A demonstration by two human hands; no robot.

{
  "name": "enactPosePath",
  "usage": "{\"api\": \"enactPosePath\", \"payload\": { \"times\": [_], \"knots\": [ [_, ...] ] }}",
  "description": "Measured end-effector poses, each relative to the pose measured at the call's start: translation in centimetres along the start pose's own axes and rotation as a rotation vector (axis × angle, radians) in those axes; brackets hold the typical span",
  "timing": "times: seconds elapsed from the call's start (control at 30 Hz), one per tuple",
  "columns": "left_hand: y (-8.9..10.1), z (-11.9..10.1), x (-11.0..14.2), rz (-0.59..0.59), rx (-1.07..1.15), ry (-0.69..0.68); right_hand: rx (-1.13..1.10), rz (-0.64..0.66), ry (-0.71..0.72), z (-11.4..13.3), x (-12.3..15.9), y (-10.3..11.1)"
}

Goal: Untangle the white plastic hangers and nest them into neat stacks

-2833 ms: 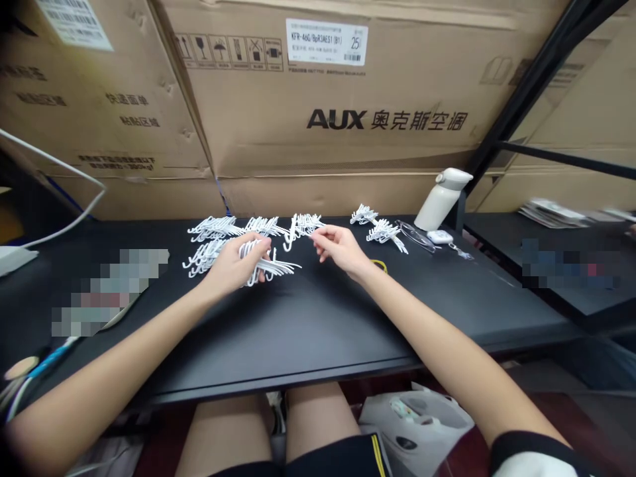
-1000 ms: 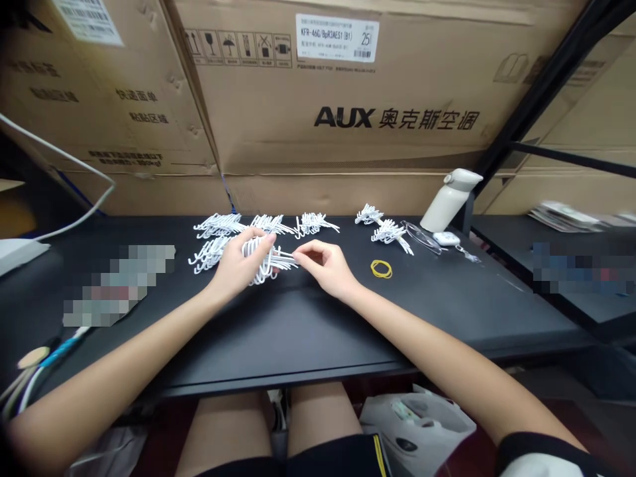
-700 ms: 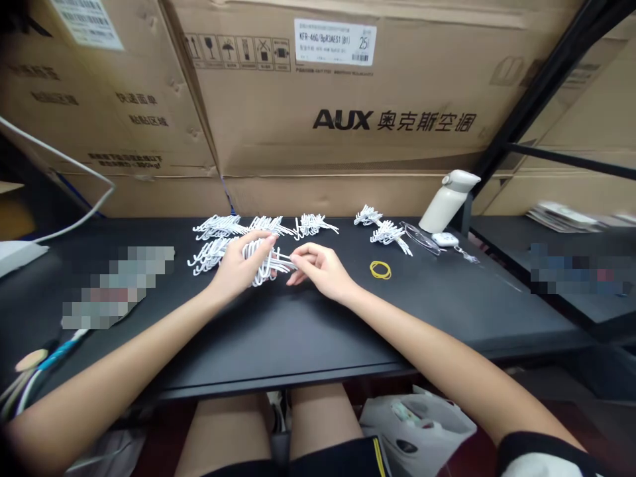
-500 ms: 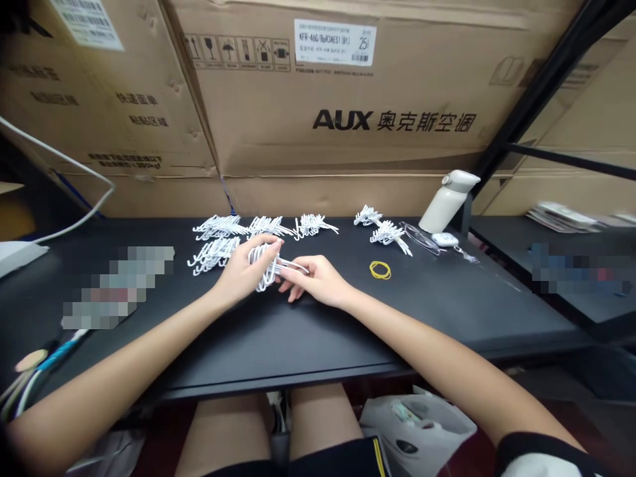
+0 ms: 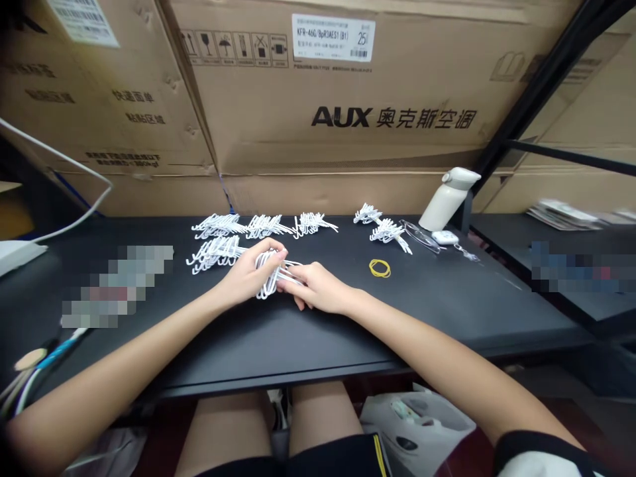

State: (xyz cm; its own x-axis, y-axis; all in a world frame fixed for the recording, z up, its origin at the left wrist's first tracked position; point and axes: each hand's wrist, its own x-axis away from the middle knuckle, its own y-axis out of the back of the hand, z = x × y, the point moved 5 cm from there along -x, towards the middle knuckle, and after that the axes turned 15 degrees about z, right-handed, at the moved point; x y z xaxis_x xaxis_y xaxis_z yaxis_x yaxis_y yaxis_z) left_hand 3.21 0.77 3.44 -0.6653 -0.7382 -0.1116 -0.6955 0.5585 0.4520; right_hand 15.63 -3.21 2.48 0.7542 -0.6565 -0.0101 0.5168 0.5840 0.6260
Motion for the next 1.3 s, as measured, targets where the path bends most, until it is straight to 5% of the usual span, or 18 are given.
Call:
{"api": "enactPosePath", "payload": {
  "times": [0.43, 0.87, 1.07, 1.17, 1.3],
  "knots": [
    [-0.3, 0.1, -0.1, 0.265, 0.34, 0.133, -0.039, -0.027, 0.002, 0.1, 0.1, 0.3],
    [-0.5, 0.4, -0.1, 0.281, 0.309, 0.16, 0.084, -0.09, 0.074, 0.4, 0.1, 0.4],
    [1.7, -0.4, -0.4, 0.022, 0.447, 0.147, -0.164, -0.381, 0.123, -1.1, 0.8, 2.3],
    [3.5, -0.1, -0.5, -0.2, 0.581, 0.168, -0.031, -0.562, 0.104, -1.4, 1.3, 3.3],
    [4.5, 0.6, -0.5, -0.352, 0.676, 0.222, 0.371, -0.374, 0.04, -1.5, 0.2, 2.4]
  ]
}}
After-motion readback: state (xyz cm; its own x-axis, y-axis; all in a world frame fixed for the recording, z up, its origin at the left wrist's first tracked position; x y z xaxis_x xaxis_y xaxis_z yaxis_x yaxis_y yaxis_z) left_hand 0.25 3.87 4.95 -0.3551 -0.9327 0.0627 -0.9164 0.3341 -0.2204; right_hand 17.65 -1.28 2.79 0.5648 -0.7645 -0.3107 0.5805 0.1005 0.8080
